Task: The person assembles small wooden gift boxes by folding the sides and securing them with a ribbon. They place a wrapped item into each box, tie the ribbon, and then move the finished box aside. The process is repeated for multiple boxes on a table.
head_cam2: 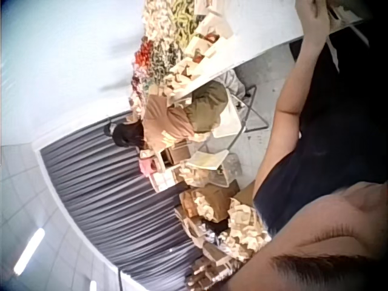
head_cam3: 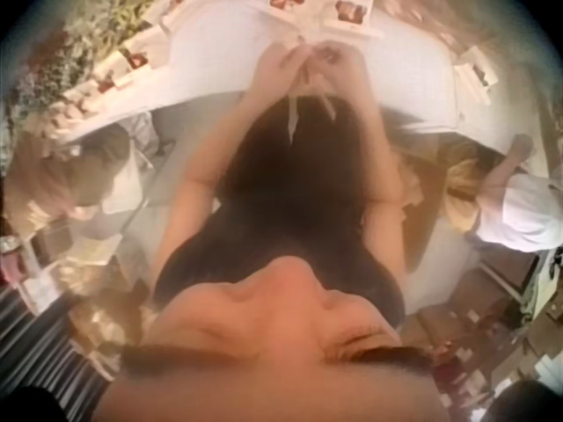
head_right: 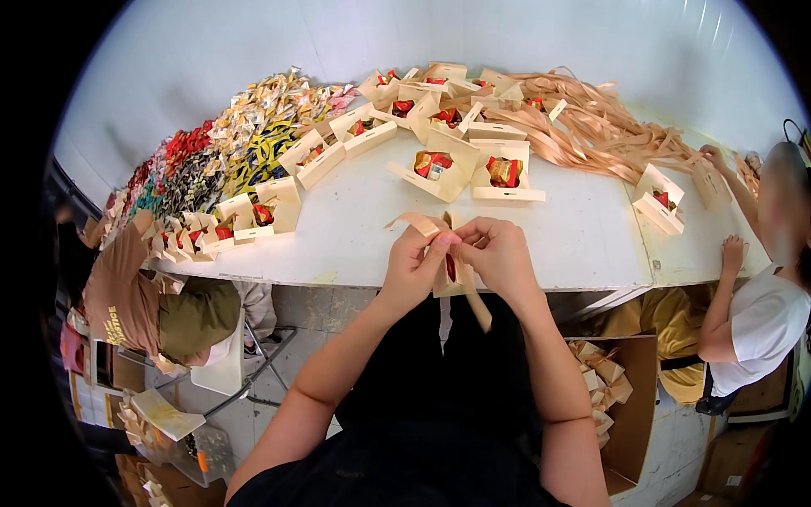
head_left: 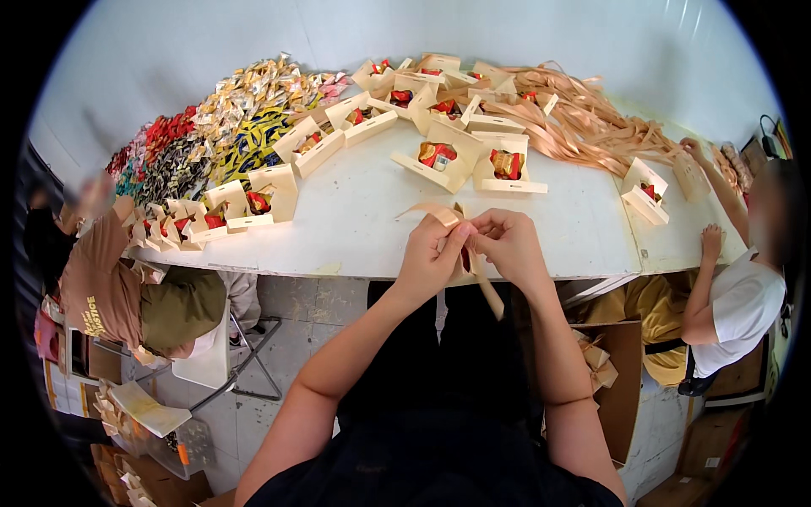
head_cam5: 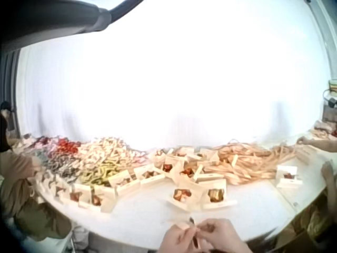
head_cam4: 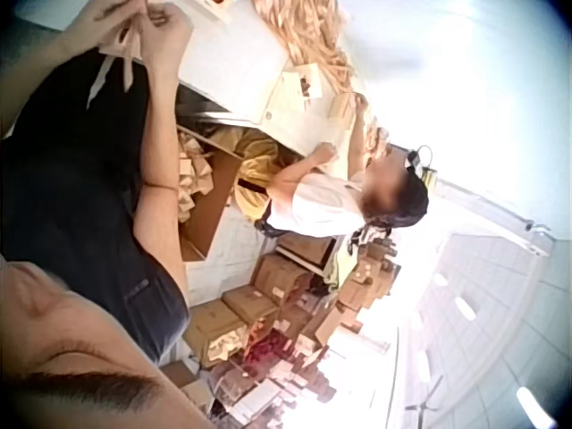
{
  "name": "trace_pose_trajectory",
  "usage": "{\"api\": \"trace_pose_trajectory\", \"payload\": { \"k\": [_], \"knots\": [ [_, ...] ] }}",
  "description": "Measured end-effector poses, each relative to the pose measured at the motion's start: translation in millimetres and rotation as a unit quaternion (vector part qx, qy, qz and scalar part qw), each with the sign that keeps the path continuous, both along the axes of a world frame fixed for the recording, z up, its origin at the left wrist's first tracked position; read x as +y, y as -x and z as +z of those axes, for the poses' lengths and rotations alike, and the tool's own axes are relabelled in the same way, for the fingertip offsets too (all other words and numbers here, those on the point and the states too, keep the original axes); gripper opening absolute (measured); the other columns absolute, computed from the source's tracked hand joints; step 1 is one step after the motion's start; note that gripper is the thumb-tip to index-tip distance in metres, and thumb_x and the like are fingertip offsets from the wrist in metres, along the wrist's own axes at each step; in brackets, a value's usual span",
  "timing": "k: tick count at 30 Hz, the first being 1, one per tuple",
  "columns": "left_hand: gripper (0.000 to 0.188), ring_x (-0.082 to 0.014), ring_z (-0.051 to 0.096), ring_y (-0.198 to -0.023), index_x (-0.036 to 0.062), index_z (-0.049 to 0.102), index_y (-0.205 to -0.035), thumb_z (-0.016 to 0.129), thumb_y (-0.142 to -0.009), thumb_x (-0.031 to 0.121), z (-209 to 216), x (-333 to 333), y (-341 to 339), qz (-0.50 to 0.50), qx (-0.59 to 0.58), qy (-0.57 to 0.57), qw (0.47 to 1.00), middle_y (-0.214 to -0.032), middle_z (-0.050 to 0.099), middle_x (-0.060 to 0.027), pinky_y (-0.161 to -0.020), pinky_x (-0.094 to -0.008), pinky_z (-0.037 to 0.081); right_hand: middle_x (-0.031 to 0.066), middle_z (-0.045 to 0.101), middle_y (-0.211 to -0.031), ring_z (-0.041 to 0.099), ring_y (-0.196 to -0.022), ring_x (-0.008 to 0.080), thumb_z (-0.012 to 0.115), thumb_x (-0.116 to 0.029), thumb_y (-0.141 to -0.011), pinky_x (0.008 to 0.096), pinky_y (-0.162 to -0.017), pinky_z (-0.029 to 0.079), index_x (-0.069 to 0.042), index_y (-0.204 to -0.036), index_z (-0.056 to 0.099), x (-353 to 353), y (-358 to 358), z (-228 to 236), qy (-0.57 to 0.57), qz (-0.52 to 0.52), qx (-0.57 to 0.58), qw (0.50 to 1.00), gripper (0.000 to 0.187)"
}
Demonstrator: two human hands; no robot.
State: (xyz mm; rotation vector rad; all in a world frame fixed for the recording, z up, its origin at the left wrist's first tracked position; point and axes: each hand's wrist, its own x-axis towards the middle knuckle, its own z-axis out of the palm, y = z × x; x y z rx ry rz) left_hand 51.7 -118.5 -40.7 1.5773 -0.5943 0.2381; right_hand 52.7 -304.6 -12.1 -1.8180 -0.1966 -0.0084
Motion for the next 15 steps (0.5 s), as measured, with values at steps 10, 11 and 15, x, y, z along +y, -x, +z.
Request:
{"api": "trace_pose_trajectory", "payload": {
  "k": [10, 11, 15],
  "knots": [
    [0.037, -0.0274, 0.064, -0.134, -0.0075, 0.069, -0.142, 0.057, -0.116, 0.016, -8, -18, 19, 0.066, -0.001, 0.093, 0.993, -0.146, 0.066, -0.0192, -0.114, -0.0372, 0.049, 0.0003, 0.062, -0.064, 0.051, -0.057, 0.0074, 0.080, -0.013, -0.096, 0.0270, -0.056, 0.043, 0.001, -0.081, 0.070, 30, 4, -10, 0.102, -0.146, -0.089, 0.980, 0.022],
    [0.039, -0.0256, 0.063, -0.135, -0.0089, 0.066, -0.144, 0.054, -0.117, 0.018, -7, -17, 20, 0.058, 0.007, 0.093, 0.994, -0.152, 0.062, -0.0187, -0.114, -0.0364, 0.049, -0.0006, 0.062, -0.063, 0.050, -0.057, 0.0073, 0.078, -0.012, -0.097, 0.0275, -0.056, 0.043, 0.001, -0.082, 0.071, 33, 7, -14, 0.099, -0.160, -0.096, 0.977, 0.021],
    [0.046, -0.0208, 0.061, -0.138, -0.0111, 0.062, -0.148, 0.048, -0.121, 0.023, -8, -16, 19, 0.044, 0.053, 0.091, 0.993, -0.163, 0.056, -0.0169, -0.115, -0.0343, 0.048, -0.0012, 0.069, -0.073, 0.054, -0.063, 0.0064, 0.073, -0.008, -0.100, 0.0278, -0.059, 0.045, 0.002, -0.099, 0.079, 35, 1, -34, -0.133, -0.112, -0.055, 0.983, 0.012]
  ]
}}
